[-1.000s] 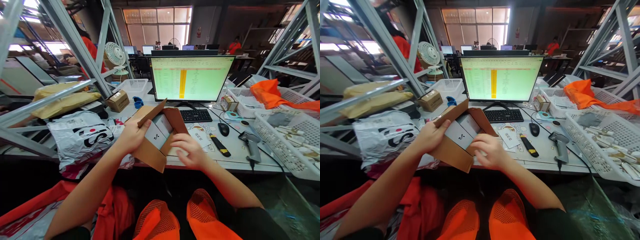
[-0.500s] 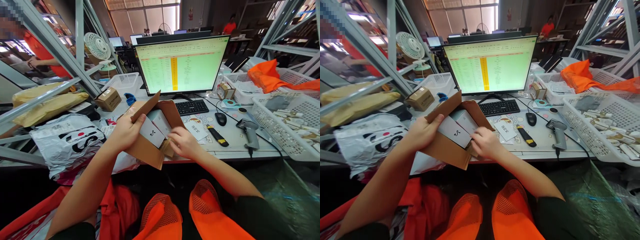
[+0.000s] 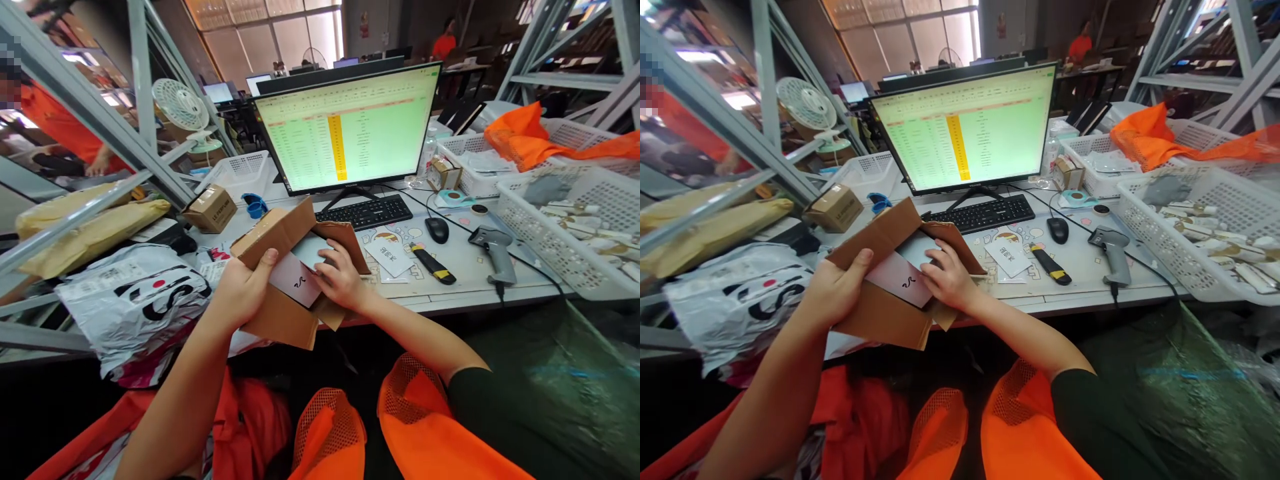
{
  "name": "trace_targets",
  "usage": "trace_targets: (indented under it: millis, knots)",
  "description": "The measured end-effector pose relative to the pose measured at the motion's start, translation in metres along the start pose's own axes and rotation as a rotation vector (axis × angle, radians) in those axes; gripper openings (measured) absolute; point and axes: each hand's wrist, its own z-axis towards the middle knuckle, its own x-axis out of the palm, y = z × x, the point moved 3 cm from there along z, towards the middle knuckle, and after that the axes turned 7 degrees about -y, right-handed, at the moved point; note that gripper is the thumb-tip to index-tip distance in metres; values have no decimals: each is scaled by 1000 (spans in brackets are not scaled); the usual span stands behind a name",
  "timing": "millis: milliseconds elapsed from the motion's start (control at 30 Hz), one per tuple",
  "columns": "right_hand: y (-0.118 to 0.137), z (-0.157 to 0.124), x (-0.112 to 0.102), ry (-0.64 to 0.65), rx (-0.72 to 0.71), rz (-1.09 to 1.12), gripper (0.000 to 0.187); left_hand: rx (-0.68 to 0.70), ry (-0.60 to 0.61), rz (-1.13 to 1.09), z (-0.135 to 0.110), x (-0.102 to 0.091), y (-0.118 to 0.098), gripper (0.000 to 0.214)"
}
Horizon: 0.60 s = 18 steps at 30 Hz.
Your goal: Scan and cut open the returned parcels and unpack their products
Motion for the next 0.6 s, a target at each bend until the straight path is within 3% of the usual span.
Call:
trace_targets:
  millis: [100,167,233,333,400,467,533,600]
  knots:
    - [6,6,-4,-49,-2,-10,16,-16,-21,18,2,-5,3,64]
    - [14,6,-23,-126,1,-27,16,-42,-43,22,8,-11,9,59]
    - [22,-3,-56,-266,-2,-49,19,-66,-82,21,14,-18,16,54]
    - [24,-34,-120,-645,-22,-72,27,-106,-125,22,20,-27,24,49]
    - [11,-58,-161,-930,26,-77,33,-149,-145,23,21,-31,29,47]
    - [-13,-76,-190,-1127,120,-72,35,-170,-160,21,21,-36,32,48]
    - [-42,-86,-202,-1193,235,-55,33,-198,-163,32,21,-40,36,49]
    - [-72,-87,-197,-1139,381,-18,34,-252,-156,67,21,-45,43,50]
